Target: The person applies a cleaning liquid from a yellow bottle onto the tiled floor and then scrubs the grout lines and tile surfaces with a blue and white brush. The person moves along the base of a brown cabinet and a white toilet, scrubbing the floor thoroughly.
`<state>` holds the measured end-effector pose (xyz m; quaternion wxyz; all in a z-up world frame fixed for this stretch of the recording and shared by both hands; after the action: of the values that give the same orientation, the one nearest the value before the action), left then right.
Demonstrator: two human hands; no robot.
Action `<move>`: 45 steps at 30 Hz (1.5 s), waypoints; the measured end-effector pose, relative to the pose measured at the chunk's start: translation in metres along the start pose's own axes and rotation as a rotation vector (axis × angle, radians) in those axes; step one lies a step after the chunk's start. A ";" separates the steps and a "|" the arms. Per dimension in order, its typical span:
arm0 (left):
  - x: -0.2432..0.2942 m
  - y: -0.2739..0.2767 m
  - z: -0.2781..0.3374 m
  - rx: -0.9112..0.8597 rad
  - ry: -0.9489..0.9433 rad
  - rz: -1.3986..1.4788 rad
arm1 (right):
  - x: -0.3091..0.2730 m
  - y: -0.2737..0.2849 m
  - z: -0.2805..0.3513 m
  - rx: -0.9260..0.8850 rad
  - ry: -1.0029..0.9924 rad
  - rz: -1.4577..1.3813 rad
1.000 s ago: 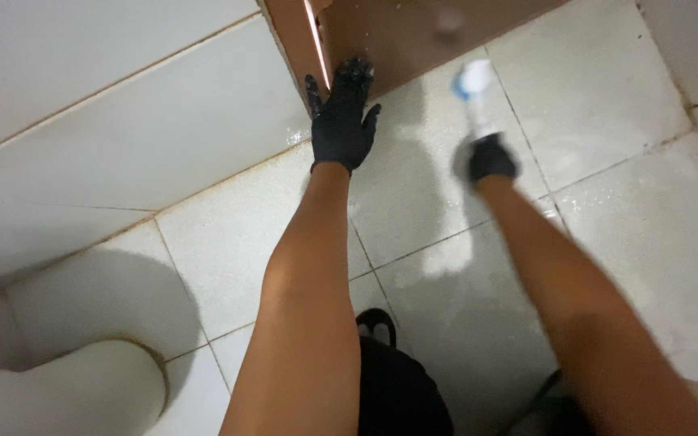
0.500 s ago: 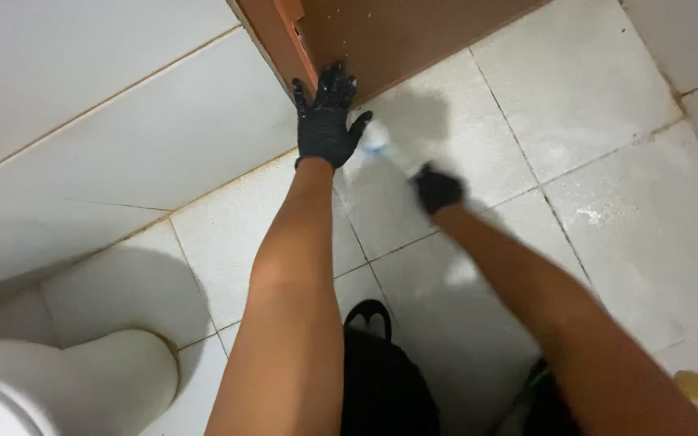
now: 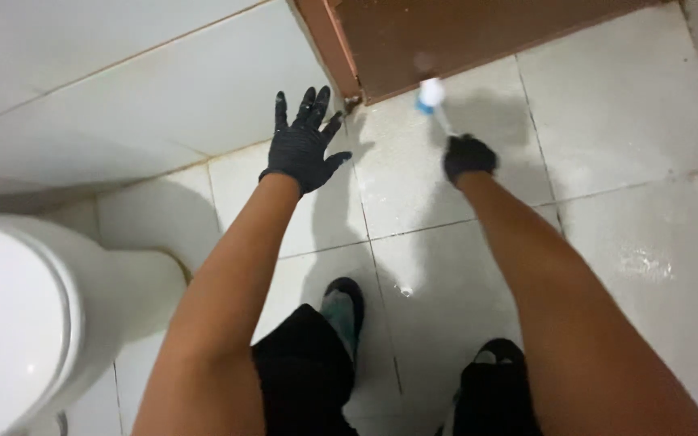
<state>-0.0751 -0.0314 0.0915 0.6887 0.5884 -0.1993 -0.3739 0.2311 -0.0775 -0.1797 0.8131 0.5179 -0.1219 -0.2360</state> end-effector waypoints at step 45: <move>0.022 0.051 0.292 0.132 0.276 0.831 | -0.055 -0.125 0.268 -0.487 -0.246 -0.475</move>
<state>-0.2554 -0.2394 0.2029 0.7617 0.5453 -0.3486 0.0303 0.0333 -0.3043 -0.1734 0.8143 0.2906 -0.0354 -0.5012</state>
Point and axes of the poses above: each hand's wrist, its own z-axis away from the middle knuckle, its own y-axis out of the back of the hand, x = y × z, the point moved 6 cm from there along -z, towards the middle knuckle, and after that the axes turned 11 degrees about -y, right-handed, at the moved point
